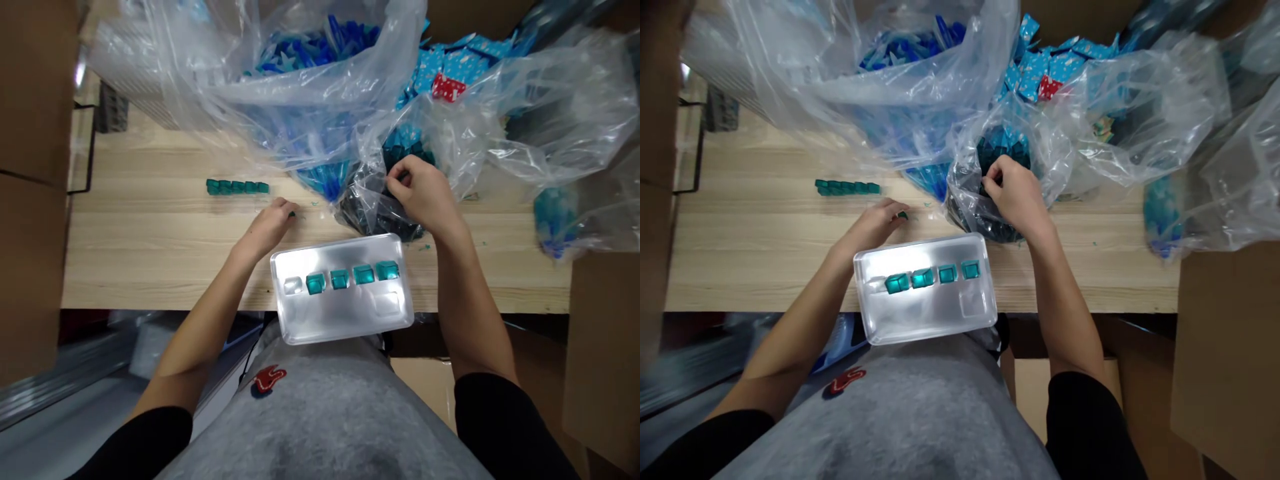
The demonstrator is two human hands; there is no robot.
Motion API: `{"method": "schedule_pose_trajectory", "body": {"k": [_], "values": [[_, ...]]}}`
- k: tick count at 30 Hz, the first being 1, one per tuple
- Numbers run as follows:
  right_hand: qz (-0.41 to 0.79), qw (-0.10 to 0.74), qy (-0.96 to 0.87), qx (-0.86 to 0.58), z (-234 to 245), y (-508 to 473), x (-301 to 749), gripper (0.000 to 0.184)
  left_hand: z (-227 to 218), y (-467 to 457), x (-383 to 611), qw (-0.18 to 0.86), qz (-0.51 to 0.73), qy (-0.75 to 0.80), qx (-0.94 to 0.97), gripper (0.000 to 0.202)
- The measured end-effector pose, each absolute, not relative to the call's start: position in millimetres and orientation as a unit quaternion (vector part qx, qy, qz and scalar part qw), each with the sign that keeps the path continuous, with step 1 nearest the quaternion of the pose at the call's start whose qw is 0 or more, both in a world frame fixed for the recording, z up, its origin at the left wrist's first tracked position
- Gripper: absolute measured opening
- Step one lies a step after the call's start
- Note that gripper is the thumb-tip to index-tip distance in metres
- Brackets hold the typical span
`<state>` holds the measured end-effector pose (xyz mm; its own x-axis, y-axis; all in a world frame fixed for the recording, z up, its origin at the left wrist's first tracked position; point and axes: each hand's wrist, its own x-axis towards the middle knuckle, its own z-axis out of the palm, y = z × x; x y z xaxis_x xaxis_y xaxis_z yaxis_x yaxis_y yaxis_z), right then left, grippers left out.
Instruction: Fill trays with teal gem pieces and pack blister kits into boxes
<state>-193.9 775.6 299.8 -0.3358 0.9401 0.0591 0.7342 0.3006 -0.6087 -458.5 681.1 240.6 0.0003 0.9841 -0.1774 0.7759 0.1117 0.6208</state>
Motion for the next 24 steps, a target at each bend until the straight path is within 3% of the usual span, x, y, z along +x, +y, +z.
{"method": "schedule_pose_trajectory", "body": {"k": [5,10,12,16,19,24], "values": [[0.256,0.238,-0.777,-0.524,291,779,-194,0.02,245,674,-458,0.308,0.227,0.698,0.605,0.02],[0.232,0.241,-0.786,-0.52,288,782,-195,0.017,302,636,-459,0.449,0.481,0.579,0.482,0.027],[0.229,0.241,-0.787,-0.52,291,782,-196,0.014,328,619,-452,0.46,0.528,0.538,0.469,0.025],[0.239,0.224,-0.78,-0.533,294,782,-197,0.013,361,596,-433,0.4,0.542,0.515,0.53,0.02],[0.242,0.235,-0.779,-0.529,294,781,-198,0.013,361,585,-425,0.289,0.521,0.544,0.59,0.026],[0.231,0.24,-0.775,-0.538,292,777,-199,0.014,346,568,-424,0.133,0.384,0.556,0.725,0.033]]}}
